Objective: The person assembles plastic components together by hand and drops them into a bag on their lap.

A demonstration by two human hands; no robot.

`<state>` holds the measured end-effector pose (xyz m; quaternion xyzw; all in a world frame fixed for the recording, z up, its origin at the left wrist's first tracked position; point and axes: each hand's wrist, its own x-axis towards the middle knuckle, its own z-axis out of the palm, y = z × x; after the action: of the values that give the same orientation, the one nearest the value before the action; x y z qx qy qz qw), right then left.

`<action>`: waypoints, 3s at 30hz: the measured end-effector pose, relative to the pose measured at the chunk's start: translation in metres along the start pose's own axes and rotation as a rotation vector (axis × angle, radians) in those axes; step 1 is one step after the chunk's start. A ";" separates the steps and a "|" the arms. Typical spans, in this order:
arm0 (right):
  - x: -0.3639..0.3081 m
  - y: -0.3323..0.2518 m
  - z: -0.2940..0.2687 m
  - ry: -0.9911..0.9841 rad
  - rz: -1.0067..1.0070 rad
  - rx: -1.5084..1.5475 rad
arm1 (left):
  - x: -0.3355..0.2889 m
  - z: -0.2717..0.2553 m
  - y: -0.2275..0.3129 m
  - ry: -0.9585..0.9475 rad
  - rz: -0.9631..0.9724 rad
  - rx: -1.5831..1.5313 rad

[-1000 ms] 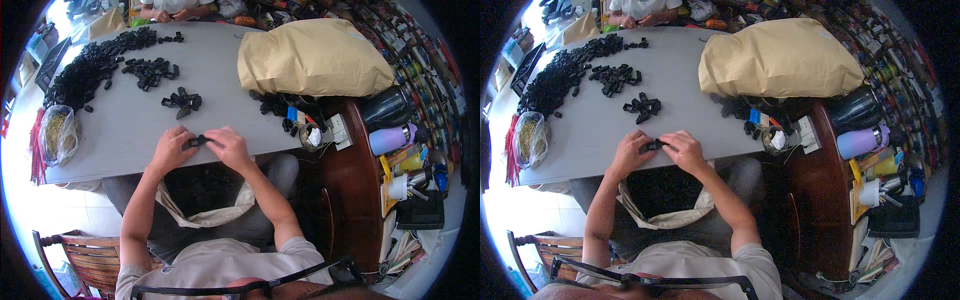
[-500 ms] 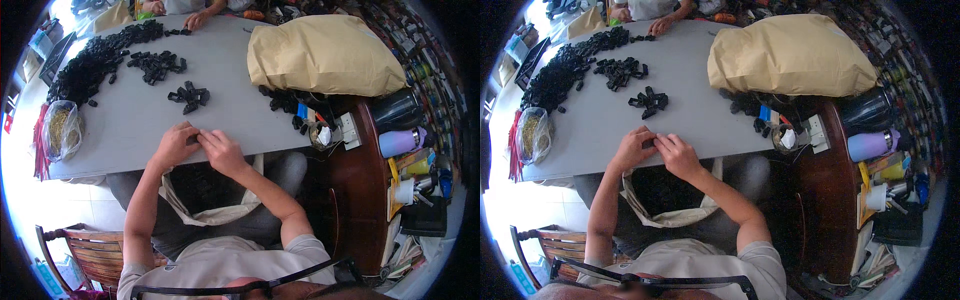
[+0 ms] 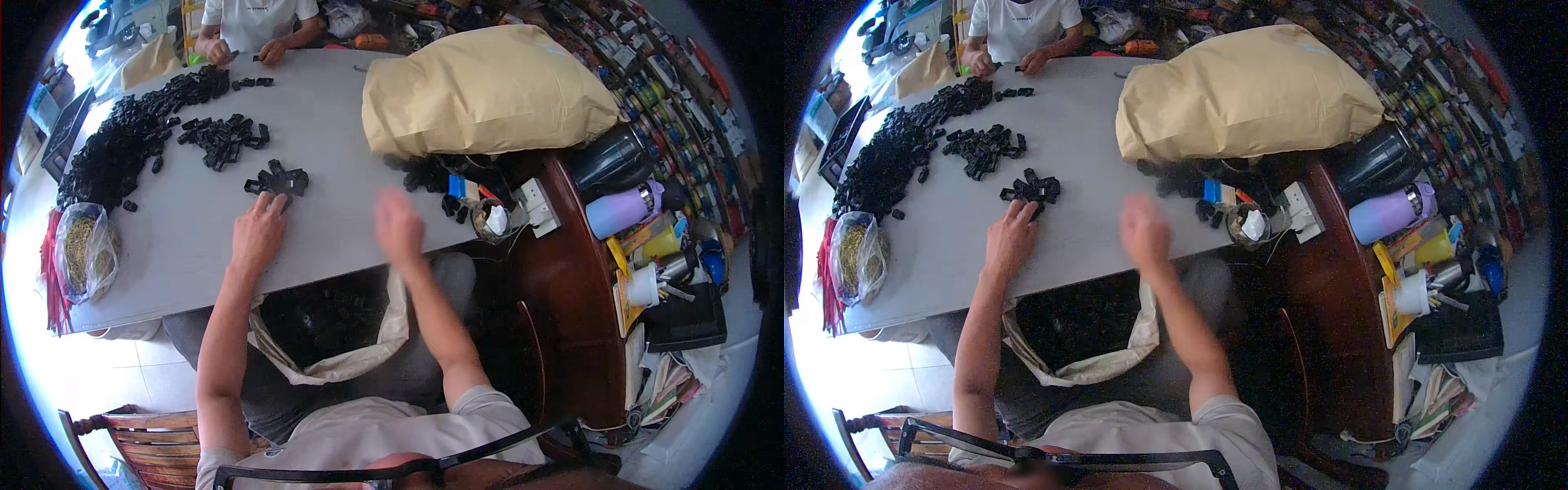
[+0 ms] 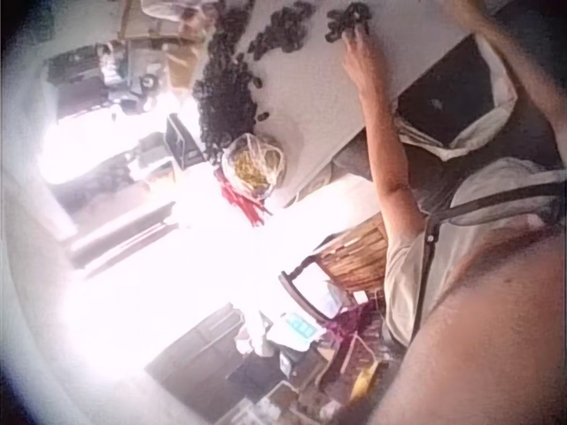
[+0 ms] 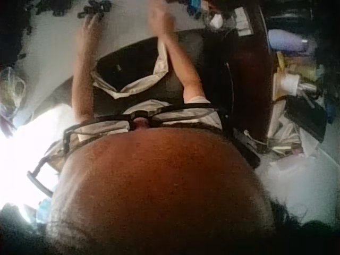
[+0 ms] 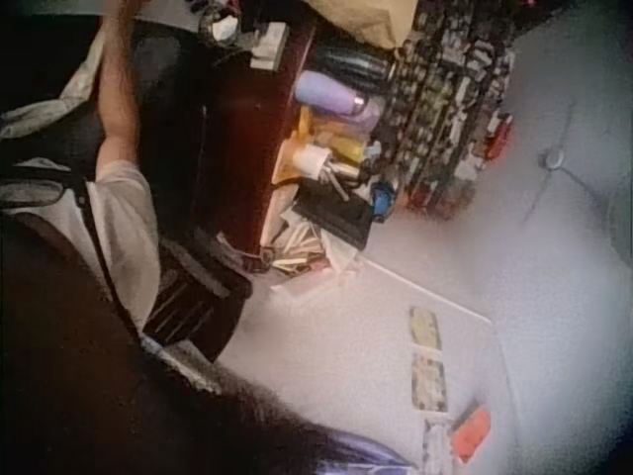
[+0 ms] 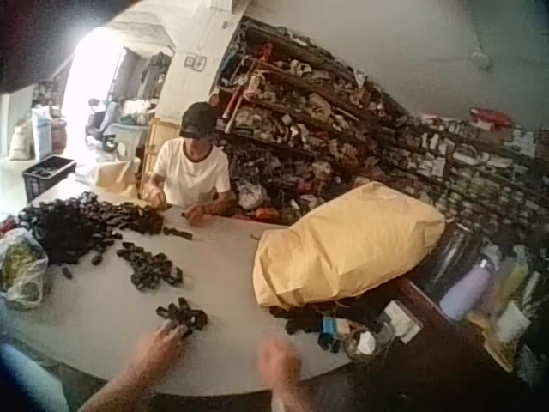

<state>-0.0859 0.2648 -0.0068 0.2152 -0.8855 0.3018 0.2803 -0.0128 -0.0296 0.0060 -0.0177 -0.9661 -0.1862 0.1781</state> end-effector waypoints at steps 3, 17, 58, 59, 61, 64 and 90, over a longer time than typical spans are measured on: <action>0.038 0.041 -0.013 0.019 0.171 -0.242 | -0.005 0.001 -0.004 -0.036 -0.019 -0.096; -0.007 -0.017 0.000 -0.164 -0.031 0.047 | -0.021 -0.011 0.001 -0.001 -0.045 -0.353; -0.028 -0.078 -0.002 -0.198 -0.246 0.326 | -0.038 -0.007 0.009 -0.176 0.116 -0.336; -0.025 -0.084 0.002 -0.220 -0.387 0.385 | -0.038 -0.007 0.010 -0.169 0.141 -0.335; -0.026 -0.087 0.010 -0.232 -0.399 0.347 | -0.038 -0.005 0.009 -0.163 0.163 -0.326; -0.026 -0.082 0.011 -0.289 -0.429 0.282 | -0.037 -0.005 0.008 -0.155 0.142 -0.360; -0.065 -0.072 0.017 -0.186 -0.378 0.315 | 0.004 -0.017 -0.024 -0.037 -0.091 -0.135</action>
<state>-0.0040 0.2152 -0.0295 0.4447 -0.7935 0.3571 0.2122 -0.0131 -0.0585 0.0134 0.0106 -0.9542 -0.2585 0.1500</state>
